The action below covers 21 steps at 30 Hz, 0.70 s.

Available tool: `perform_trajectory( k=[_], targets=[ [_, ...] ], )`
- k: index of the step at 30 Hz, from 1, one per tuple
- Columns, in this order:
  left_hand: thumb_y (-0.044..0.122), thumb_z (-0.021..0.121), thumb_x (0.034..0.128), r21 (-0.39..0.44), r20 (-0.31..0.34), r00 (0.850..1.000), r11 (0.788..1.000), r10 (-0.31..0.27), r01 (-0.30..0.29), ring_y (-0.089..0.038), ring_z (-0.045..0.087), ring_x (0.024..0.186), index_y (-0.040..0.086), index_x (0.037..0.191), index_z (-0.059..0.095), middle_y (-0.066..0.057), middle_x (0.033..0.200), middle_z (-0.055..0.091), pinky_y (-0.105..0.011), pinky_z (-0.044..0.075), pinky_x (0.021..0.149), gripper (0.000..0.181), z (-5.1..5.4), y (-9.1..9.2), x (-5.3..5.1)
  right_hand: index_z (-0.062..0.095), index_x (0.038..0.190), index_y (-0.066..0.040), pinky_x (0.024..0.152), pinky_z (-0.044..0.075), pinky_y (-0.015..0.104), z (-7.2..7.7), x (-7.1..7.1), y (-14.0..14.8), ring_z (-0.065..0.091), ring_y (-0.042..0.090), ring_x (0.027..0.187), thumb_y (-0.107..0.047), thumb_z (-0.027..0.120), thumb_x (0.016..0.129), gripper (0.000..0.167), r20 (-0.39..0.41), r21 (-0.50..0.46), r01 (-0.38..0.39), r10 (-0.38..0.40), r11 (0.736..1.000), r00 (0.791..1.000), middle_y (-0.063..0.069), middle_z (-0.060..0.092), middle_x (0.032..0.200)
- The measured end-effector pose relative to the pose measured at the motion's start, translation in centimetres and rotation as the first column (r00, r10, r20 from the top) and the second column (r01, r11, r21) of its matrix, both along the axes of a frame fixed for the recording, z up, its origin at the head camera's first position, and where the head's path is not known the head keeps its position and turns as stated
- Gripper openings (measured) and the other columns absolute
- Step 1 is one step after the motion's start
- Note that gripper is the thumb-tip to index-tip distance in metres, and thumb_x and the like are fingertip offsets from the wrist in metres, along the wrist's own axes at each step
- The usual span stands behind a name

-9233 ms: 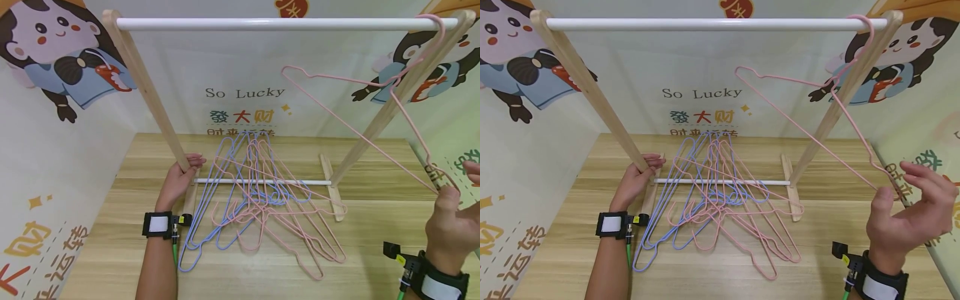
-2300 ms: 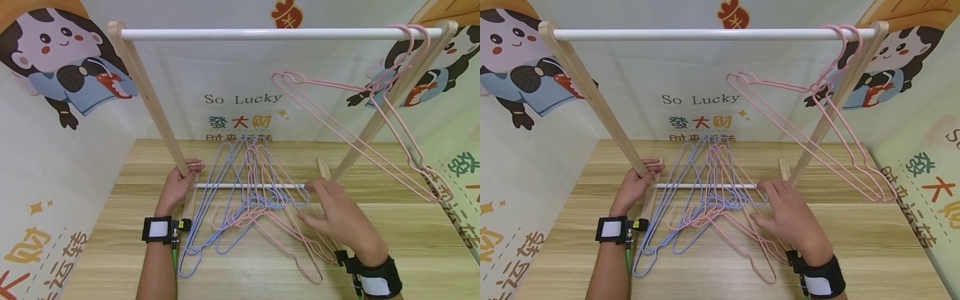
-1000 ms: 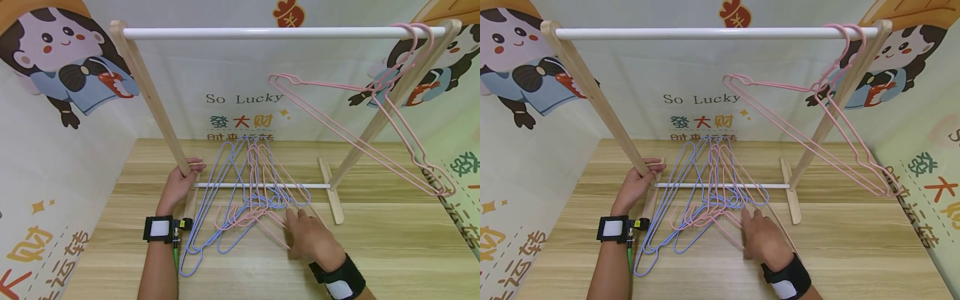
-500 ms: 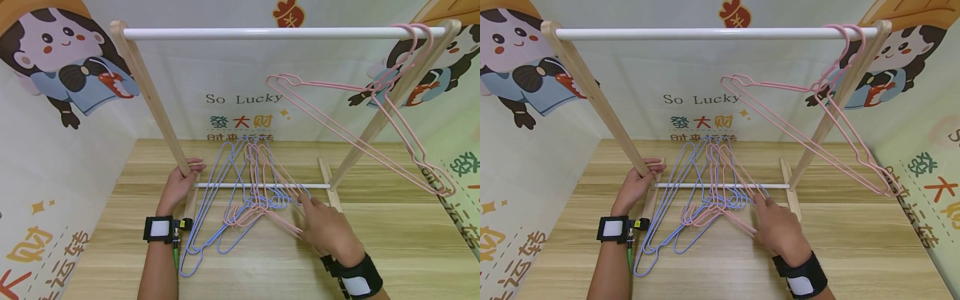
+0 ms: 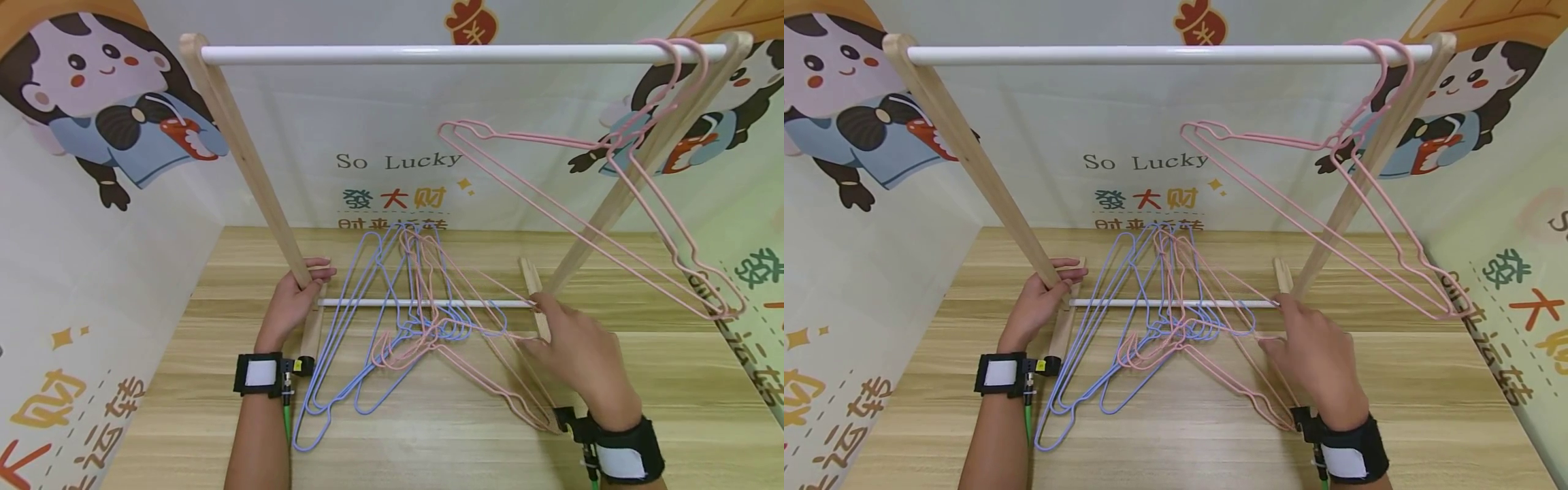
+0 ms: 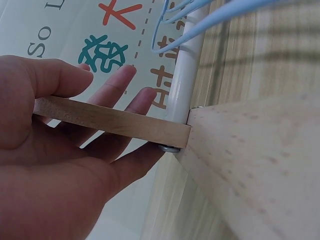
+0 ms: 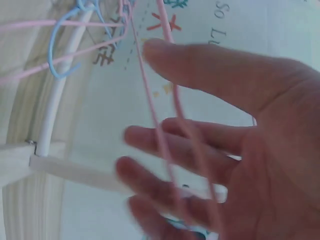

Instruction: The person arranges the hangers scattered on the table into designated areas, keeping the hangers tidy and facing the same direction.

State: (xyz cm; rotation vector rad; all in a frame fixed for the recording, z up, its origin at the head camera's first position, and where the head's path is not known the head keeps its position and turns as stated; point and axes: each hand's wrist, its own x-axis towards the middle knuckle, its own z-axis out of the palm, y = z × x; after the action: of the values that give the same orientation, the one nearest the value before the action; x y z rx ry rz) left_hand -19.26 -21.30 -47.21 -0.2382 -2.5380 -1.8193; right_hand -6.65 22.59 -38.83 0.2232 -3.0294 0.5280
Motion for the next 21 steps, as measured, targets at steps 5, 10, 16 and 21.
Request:
perform_trajectory(
  k=[5, 10, 16, 21],
  targets=[
    [0.000, 0.051, 0.1127, -0.004, 0.000, 1.000, 1.000, -0.002, 0.002, -0.039, 0.067, 0.135, -0.004, 0.150, 0.059, -0.022, 0.141, 0.071, -0.052, 0.048, 0.112, 0.038, 0.0, 0.0, 0.0, 0.067, 0.140, -0.007, 0.044, 0.042, 0.039, 0.4, 0.0, 0.9, 0.064, 0.024, 0.063, -0.030, 0.094, 0.089, 0.062, -0.153, -0.014, -0.010, 0.008, 1.000, 0.988, 0.010, 0.071, 0.081],
    [0.001, 0.052, 0.1129, -0.010, 0.000, 1.000, 1.000, -0.002, 0.002, -0.038, 0.067, 0.134, -0.003, 0.150, 0.059, -0.022, 0.141, 0.071, -0.048, 0.048, 0.109, 0.038, 0.0, 0.0, 0.0, 0.074, 0.131, -0.006, 0.049, 0.048, 0.041, 0.5, -0.1, 1.4, 0.071, 0.029, 0.068, -0.023, 0.091, 0.093, 0.045, -0.288, -0.062, -0.070, 0.049, 0.996, 0.956, 0.014, 0.077, 0.087],
    [0.001, 0.052, 0.1128, -0.008, 0.004, 1.000, 1.000, -0.001, 0.001, -0.039, 0.067, 0.134, -0.004, 0.150, 0.059, -0.022, 0.141, 0.071, -0.052, 0.048, 0.110, 0.038, 0.0, 0.0, 0.0, 0.080, 0.121, -0.009, 0.058, 0.053, 0.042, 0.7, -0.1, 2.0, 0.073, 0.024, 0.072, -0.017, 0.084, 0.099, 0.024, -0.418, -0.141, -0.157, 0.085, 0.977, 0.905, 0.009, 0.081, 0.098],
    [0.001, 0.051, 0.1128, -0.003, 0.006, 1.000, 1.000, -0.002, 0.002, -0.040, 0.067, 0.134, -0.004, 0.150, 0.059, -0.023, 0.142, 0.071, -0.055, 0.047, 0.112, 0.038, 0.1, 0.0, 0.0, 0.083, 0.117, -0.008, 0.062, 0.049, 0.029, 1.4, 0.2, 2.7, 0.064, 0.009, 0.069, -0.009, 0.075, 0.104, 0.015, -0.465, -0.184, -0.160, 0.057, 0.970, 0.883, 0.002, 0.080, 0.089]
  ],
)
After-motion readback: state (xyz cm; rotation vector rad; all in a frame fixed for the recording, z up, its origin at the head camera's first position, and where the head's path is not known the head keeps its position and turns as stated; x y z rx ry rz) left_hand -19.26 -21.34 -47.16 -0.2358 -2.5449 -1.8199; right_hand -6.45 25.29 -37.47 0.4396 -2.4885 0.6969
